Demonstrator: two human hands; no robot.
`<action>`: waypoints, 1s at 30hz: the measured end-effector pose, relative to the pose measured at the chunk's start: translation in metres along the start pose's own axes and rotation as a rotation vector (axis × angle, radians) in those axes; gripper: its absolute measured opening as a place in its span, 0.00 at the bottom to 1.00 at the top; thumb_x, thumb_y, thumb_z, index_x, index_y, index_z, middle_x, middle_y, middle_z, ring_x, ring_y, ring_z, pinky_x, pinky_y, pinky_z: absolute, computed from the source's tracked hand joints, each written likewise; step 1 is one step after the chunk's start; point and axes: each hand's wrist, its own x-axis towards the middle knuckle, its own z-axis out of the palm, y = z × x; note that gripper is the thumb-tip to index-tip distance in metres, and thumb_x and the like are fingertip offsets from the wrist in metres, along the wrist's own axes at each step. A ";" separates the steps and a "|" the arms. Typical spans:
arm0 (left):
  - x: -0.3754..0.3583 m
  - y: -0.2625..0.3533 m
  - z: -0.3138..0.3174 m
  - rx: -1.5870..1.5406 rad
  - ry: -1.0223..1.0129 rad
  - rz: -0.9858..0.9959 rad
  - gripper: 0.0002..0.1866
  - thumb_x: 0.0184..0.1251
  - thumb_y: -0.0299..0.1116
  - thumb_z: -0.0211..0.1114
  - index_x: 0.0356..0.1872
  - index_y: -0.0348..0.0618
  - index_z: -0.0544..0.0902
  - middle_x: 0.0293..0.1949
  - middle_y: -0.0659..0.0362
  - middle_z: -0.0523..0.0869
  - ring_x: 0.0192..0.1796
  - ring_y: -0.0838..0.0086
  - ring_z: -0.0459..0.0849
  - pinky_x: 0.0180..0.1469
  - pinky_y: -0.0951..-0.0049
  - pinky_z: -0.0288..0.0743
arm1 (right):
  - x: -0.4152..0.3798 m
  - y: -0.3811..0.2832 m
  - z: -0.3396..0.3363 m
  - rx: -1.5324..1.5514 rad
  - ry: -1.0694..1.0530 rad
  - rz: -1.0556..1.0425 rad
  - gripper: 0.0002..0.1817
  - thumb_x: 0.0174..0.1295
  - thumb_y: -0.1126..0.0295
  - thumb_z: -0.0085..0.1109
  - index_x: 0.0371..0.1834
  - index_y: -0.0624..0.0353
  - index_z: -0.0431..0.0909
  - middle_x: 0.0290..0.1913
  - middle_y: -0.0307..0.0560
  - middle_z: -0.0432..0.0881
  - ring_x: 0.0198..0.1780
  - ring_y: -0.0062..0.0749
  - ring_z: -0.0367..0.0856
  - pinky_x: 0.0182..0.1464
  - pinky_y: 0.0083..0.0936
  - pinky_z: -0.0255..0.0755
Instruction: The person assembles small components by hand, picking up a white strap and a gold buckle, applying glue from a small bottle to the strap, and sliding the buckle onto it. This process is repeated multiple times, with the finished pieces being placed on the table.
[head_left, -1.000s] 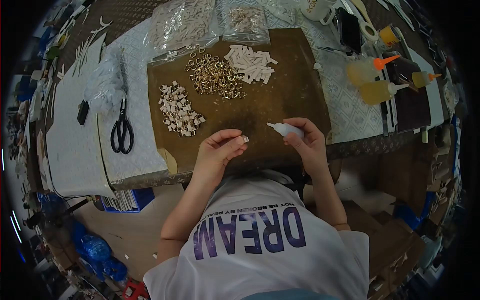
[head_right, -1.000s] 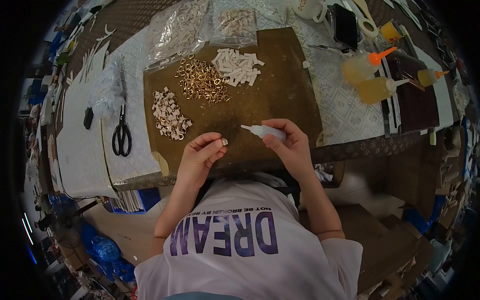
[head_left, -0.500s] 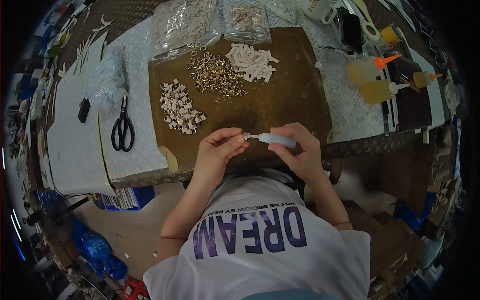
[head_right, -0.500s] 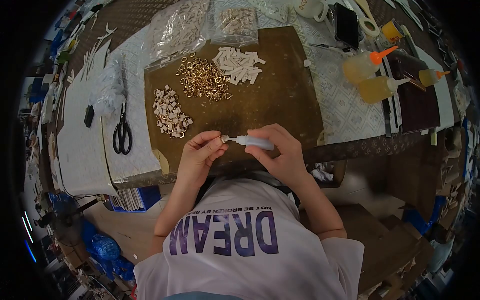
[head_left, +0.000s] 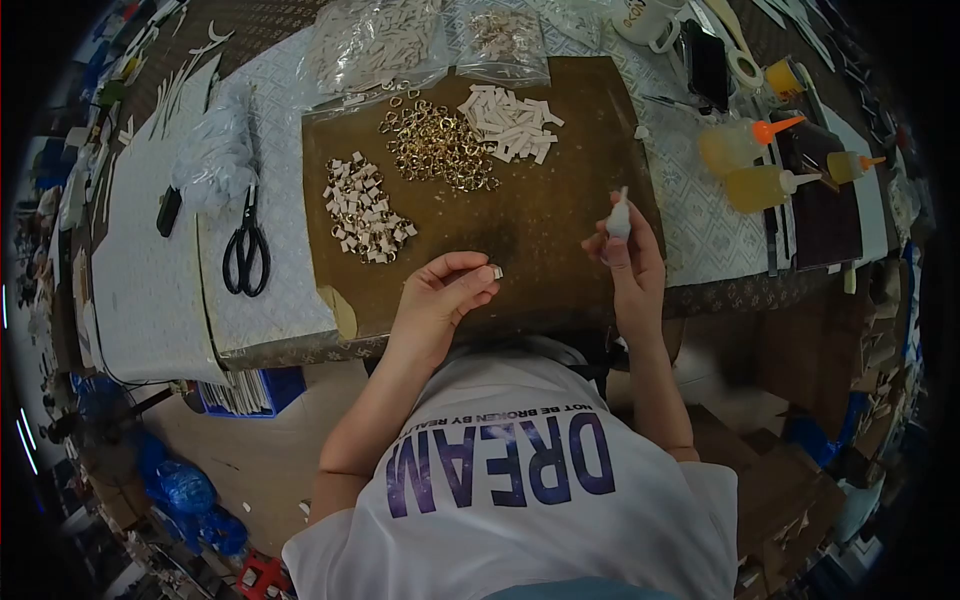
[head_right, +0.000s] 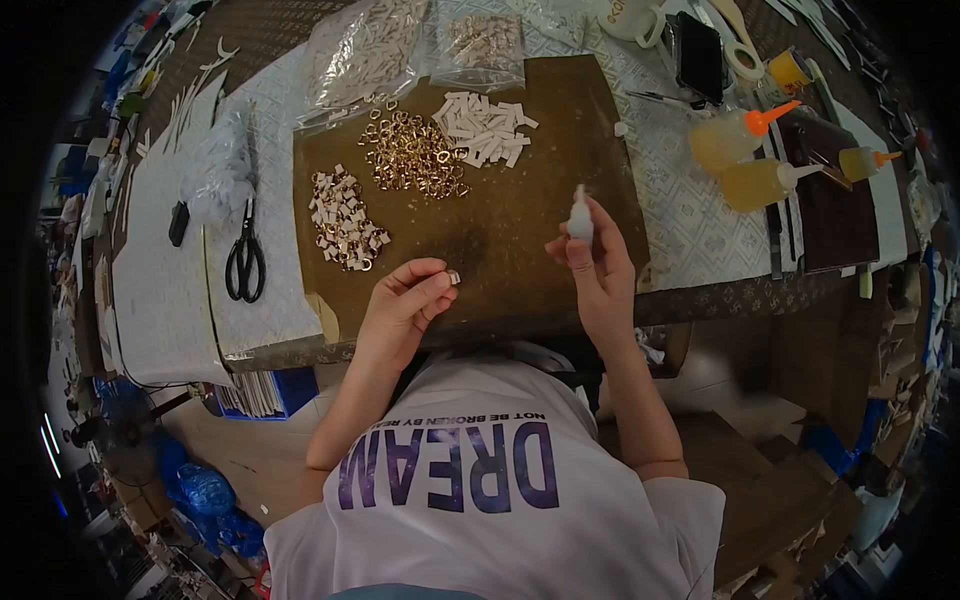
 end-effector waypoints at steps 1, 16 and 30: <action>-0.001 0.001 0.001 0.005 -0.004 0.005 0.11 0.57 0.27 0.68 0.41 0.38 0.80 0.37 0.56 0.85 0.37 0.76 0.84 0.41 0.80 0.79 | 0.002 0.005 -0.003 -0.011 0.003 -0.021 0.20 0.66 0.73 0.52 0.60 0.63 0.66 0.52 0.43 0.74 0.48 0.22 0.75 0.53 0.19 0.69; 0.002 -0.004 -0.002 0.020 -0.021 0.022 0.11 0.57 0.26 0.68 0.41 0.38 0.80 0.35 0.58 0.85 0.36 0.77 0.84 0.41 0.80 0.78 | 0.028 0.035 -0.021 -0.499 0.194 -0.305 0.14 0.61 0.78 0.57 0.51 0.62 0.74 0.48 0.42 0.79 0.48 0.25 0.77 0.50 0.21 0.70; 0.002 -0.004 -0.003 0.024 0.013 0.056 0.09 0.60 0.23 0.64 0.30 0.47 0.72 0.38 0.57 0.84 0.31 0.79 0.83 0.34 0.82 0.76 | 0.010 0.040 -0.023 -0.448 0.440 -0.850 0.19 0.59 0.86 0.50 0.54 0.65 0.66 0.49 0.50 0.70 0.48 0.34 0.73 0.49 0.22 0.69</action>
